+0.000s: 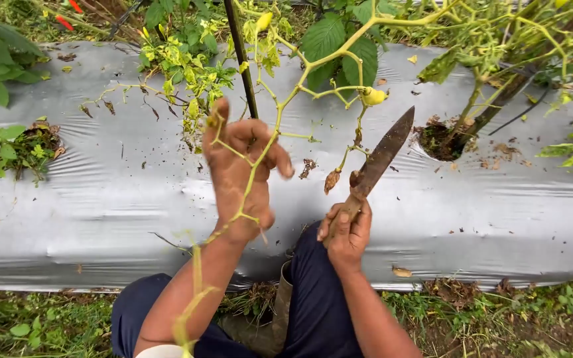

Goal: Weeding and pruning plants in an agricultural field using a knife and hands

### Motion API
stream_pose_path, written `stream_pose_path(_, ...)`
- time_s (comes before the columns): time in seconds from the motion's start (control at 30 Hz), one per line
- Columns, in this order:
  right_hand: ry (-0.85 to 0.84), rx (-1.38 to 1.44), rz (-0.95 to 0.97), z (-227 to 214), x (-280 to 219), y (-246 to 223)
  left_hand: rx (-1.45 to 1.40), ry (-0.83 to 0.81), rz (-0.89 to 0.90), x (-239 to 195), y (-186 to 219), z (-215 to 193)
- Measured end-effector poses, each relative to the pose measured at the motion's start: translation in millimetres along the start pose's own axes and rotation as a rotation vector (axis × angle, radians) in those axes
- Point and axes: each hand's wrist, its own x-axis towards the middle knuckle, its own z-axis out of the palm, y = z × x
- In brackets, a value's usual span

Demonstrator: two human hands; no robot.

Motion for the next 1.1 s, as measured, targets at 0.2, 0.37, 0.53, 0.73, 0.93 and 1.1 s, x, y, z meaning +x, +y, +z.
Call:
stream_pose_path(0.2, -0.161, -0.472, -0.395, -47.1, 49.5, -64.4, -0.061, -0.123, -0.110, -33.1, 33.4, 11.3)
stream_pose_path(0.37, -0.126, -0.820, -0.501, -75.3, 84.0, -100.8, -0.114, -0.094, -0.252, -60.4, 14.2, -11.7)
stream_pose_path(0.53, -0.201, -1.115, -0.589, -71.2, 110.8, -140.5, 0.251, -0.244, -0.407, -86.7, -6.3, -33.2)
stream_pose_path(0.73, -0.274, -1.062, -0.914, -67.7, 133.6, -143.7, 0.651, -0.377, -0.601, -92.3, -9.3, -35.5)
stream_pose_path(0.93, -0.225, -1.364, -0.701, -91.3, 143.4, -105.0, 0.820, -0.506, -0.688, -102.5, -12.4, -35.6)
stream_pose_path(1.1, -0.130, -1.528, -0.129, -130.1, 128.4, -71.1, 0.940, -0.631, -0.772, -101.6, -21.1, -45.8)
